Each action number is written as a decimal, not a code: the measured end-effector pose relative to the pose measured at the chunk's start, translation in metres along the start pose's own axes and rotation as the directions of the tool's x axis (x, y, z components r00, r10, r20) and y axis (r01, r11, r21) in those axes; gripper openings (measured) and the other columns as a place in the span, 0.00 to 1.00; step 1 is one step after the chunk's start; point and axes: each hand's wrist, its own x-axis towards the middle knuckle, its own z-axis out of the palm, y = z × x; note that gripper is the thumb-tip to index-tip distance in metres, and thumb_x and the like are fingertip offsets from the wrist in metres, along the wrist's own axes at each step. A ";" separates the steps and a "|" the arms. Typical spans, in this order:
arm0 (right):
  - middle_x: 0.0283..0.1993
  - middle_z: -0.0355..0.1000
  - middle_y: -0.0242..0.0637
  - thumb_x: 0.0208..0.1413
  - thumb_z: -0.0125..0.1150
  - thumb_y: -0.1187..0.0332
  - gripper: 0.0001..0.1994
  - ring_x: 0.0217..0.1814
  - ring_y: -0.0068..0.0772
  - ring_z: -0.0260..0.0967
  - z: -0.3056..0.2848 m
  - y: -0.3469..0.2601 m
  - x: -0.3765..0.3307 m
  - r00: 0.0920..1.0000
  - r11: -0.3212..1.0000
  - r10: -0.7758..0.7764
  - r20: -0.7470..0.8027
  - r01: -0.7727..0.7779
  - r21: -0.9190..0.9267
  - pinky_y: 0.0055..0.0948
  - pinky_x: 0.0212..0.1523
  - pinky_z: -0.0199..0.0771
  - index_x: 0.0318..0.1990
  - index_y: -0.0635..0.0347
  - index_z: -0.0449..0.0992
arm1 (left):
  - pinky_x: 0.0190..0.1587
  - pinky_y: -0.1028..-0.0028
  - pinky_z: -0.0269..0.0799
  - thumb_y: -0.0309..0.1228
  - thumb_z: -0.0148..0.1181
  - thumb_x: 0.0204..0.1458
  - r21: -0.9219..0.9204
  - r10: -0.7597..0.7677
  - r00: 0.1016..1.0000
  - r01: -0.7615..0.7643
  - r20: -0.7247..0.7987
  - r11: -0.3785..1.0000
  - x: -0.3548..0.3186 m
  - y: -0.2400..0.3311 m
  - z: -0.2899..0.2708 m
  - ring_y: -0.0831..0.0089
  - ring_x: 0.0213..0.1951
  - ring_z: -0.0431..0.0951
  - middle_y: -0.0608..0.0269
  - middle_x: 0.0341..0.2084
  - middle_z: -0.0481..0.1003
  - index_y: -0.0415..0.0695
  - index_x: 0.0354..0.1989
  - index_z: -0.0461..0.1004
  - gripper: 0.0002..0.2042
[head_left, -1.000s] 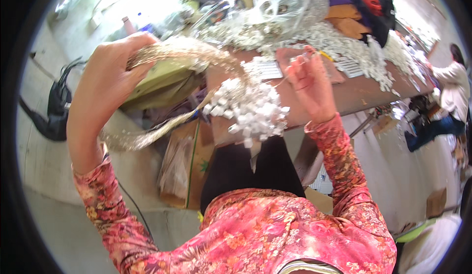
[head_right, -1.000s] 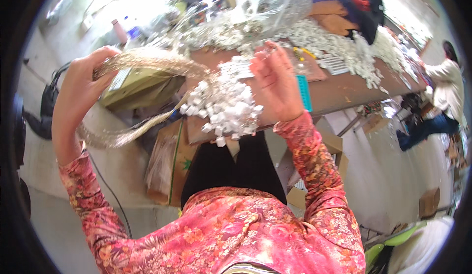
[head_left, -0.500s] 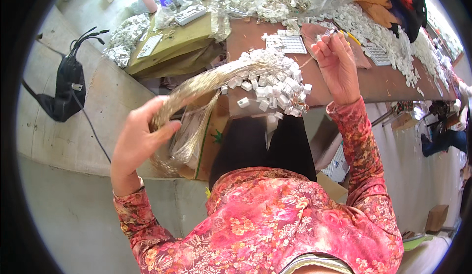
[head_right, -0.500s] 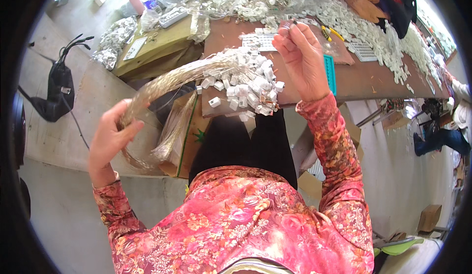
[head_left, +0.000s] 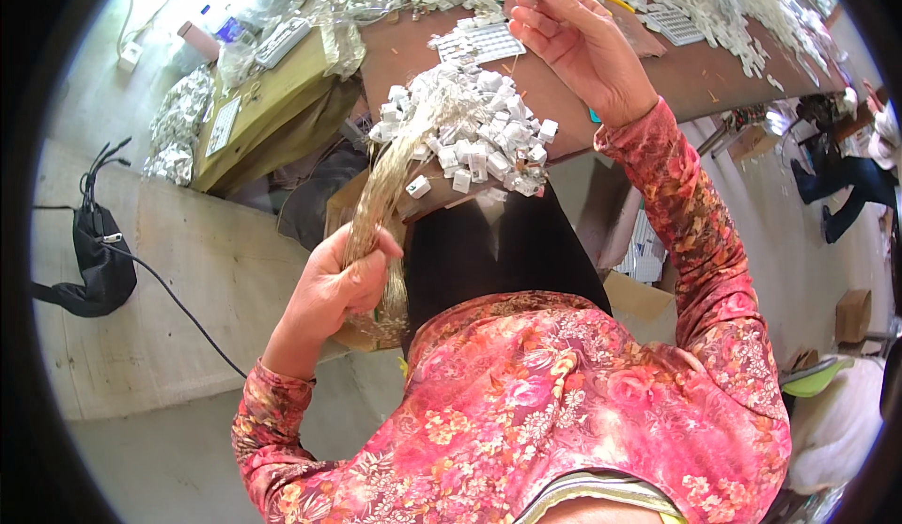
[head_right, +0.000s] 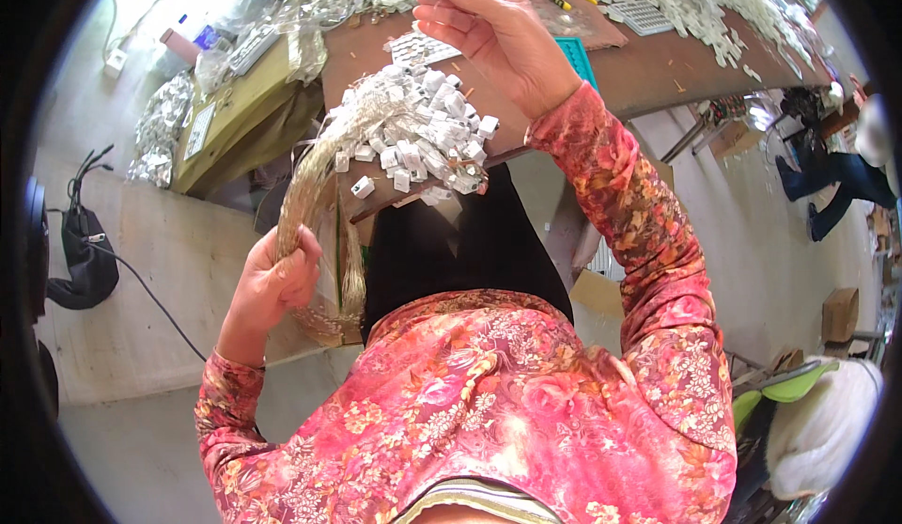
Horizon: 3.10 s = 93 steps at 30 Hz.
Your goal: The person inserts small white plastic LED modules into a string of copper wires, then connects a battery pack to test the lights. After confirming the lights work, the person coils the string and places it into a plastic bag.
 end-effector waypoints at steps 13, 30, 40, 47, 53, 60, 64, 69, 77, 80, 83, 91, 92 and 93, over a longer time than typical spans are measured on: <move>0.41 0.74 0.40 0.61 0.55 0.70 0.08 0.43 0.30 0.75 -0.008 -0.021 0.025 0.998 0.999 -0.044 -0.049 0.043 -0.027 0.27 0.48 0.77 0.44 0.64 0.72 | 0.13 0.83 0.44 0.35 0.35 0.67 -0.358 0.209 0.974 -0.165 0.089 0.919 0.081 0.087 0.032 0.87 0.11 0.45 0.78 0.13 0.50 0.37 0.46 0.67 0.15; 0.47 0.73 0.42 0.61 0.55 0.66 0.10 0.52 0.35 0.72 -0.017 -0.025 -0.014 0.982 0.989 0.055 -0.180 -0.078 -0.126 0.34 0.50 0.78 0.46 0.62 0.71 | 0.14 0.81 0.45 0.34 0.35 0.67 -0.654 0.399 0.895 -0.183 0.198 0.734 0.129 0.112 0.035 0.85 0.13 0.47 0.74 0.15 0.51 0.33 0.52 0.64 0.17; 0.46 0.73 0.43 0.61 0.54 0.68 0.08 0.54 0.39 0.71 -0.027 -0.035 -0.058 0.973 0.987 0.158 -0.167 -0.152 0.048 0.43 0.53 0.76 0.45 0.61 0.70 | 0.15 0.79 0.44 0.37 0.32 0.68 -0.766 0.185 0.968 0.010 0.168 0.643 0.098 0.115 0.066 0.83 0.13 0.48 0.73 0.16 0.52 0.32 0.56 0.60 0.20; 0.42 0.75 0.42 0.62 0.53 0.69 0.06 0.58 0.47 0.68 -0.027 -0.011 -0.080 0.956 0.924 0.278 -0.093 -0.240 0.297 0.63 0.57 0.66 0.44 0.58 0.71 | 0.14 0.79 0.43 0.38 0.29 0.68 -0.686 0.189 0.970 -0.033 0.153 0.727 0.091 0.103 0.065 0.84 0.13 0.48 0.74 0.16 0.51 0.36 0.59 0.58 0.20; 0.43 0.74 0.34 0.64 0.50 0.69 0.05 0.58 0.40 0.68 -0.009 0.037 -0.106 0.969 0.836 0.150 -0.195 -0.019 0.548 0.54 0.61 0.64 0.45 0.52 0.70 | 0.09 0.81 0.44 0.38 0.35 0.67 -0.381 0.155 0.987 -0.131 0.035 0.915 0.066 0.084 0.051 0.86 0.08 0.49 0.76 0.11 0.53 0.41 0.48 0.59 0.14; 0.38 0.73 0.29 0.65 0.48 0.66 0.05 0.55 0.36 0.69 0.001 0.067 -0.107 0.941 0.839 0.069 -0.330 0.125 0.530 0.60 0.65 0.55 0.43 0.52 0.70 | 0.17 0.79 0.50 0.32 0.51 0.59 -0.325 0.177 0.971 -0.117 0.160 0.938 0.056 0.030 0.037 0.85 0.14 0.56 0.73 0.13 0.60 0.34 0.45 0.68 0.13; 0.36 0.70 0.28 0.65 0.47 0.65 0.06 0.52 0.35 0.69 -0.003 0.067 -0.098 0.912 0.814 0.057 -0.407 0.194 0.548 0.62 0.67 0.48 0.43 0.53 0.68 | 0.26 0.78 0.66 0.27 0.50 0.60 0.028 -0.048 0.923 0.040 0.382 0.999 0.070 0.018 0.039 0.80 0.24 0.69 0.63 0.29 0.70 0.37 0.47 0.68 0.09; 0.34 0.67 0.28 0.63 0.51 0.67 0.05 0.49 0.33 0.67 -0.006 0.057 -0.096 0.870 0.797 0.006 -0.494 0.294 0.527 0.58 0.70 0.41 0.43 0.55 0.66 | 0.34 0.74 0.67 0.28 0.55 0.58 0.031 0.011 0.820 -0.036 0.572 0.999 0.095 0.010 0.030 0.76 0.31 0.73 0.64 0.29 0.72 0.37 0.44 0.71 0.10; 0.35 0.63 0.29 0.64 0.50 0.68 0.04 0.42 0.30 0.63 -0.001 0.047 -0.087 0.868 0.860 -0.049 -0.495 0.288 0.420 0.52 0.70 0.45 0.42 0.56 0.64 | 0.44 0.69 0.71 0.54 0.67 0.42 0.208 0.202 0.724 -0.434 0.659 0.876 0.122 0.009 -0.039 0.64 0.38 0.78 0.57 0.32 0.77 0.37 0.48 0.73 0.33; 0.34 0.63 0.29 0.65 0.48 0.68 0.04 0.40 0.29 0.63 0.001 0.044 -0.081 0.865 0.876 -0.043 -0.499 0.273 0.398 0.51 0.69 0.45 0.41 0.56 0.65 | 0.37 0.74 0.72 0.35 0.65 0.48 0.408 0.249 0.937 -0.333 0.247 0.850 0.149 0.025 -0.094 0.73 0.33 0.77 0.61 0.31 0.77 0.36 0.34 0.77 0.13; 0.33 0.62 0.28 0.66 0.46 0.68 0.04 0.39 0.28 0.62 0.002 0.040 -0.075 0.864 0.890 -0.040 -0.502 0.259 0.375 0.50 0.69 0.46 0.42 0.56 0.65 | 0.48 0.70 0.68 0.24 0.60 0.49 0.898 0.701 0.704 -0.372 0.108 0.235 0.203 0.027 -0.116 0.63 0.45 0.74 0.57 0.40 0.76 0.39 0.41 0.76 0.11; 0.32 0.68 0.28 0.65 0.48 0.66 0.06 0.40 0.28 0.67 -0.014 0.025 -0.063 0.886 0.912 0.025 -0.463 0.169 0.373 0.49 0.68 0.55 0.40 0.56 0.70 | 0.39 0.71 0.72 0.23 0.58 0.49 0.834 0.495 0.828 -0.454 0.264 0.313 0.266 0.019 -0.125 0.61 0.33 0.78 0.55 0.30 0.76 0.37 0.34 0.77 0.06; 0.33 0.71 0.29 0.65 0.48 0.65 0.07 0.42 0.28 0.68 -0.016 0.023 -0.063 0.890 0.922 0.024 -0.455 0.156 0.355 0.49 0.68 0.55 0.41 0.56 0.71 | 0.38 0.72 0.72 0.23 0.59 0.48 0.848 0.464 0.862 -0.393 0.205 0.354 0.264 0.020 -0.127 0.64 0.32 0.78 0.57 0.29 0.76 0.36 0.33 0.77 0.05; 0.36 0.73 0.31 0.65 0.48 0.65 0.08 0.43 0.29 0.70 -0.019 0.021 -0.060 0.921 0.930 -0.006 -0.389 0.148 0.336 0.50 0.67 0.56 0.41 0.56 0.72 | 0.38 0.72 0.72 0.22 0.58 0.49 0.849 0.447 0.877 -0.365 0.176 0.381 0.263 0.021 -0.128 0.66 0.31 0.78 0.58 0.29 0.76 0.36 0.33 0.76 0.04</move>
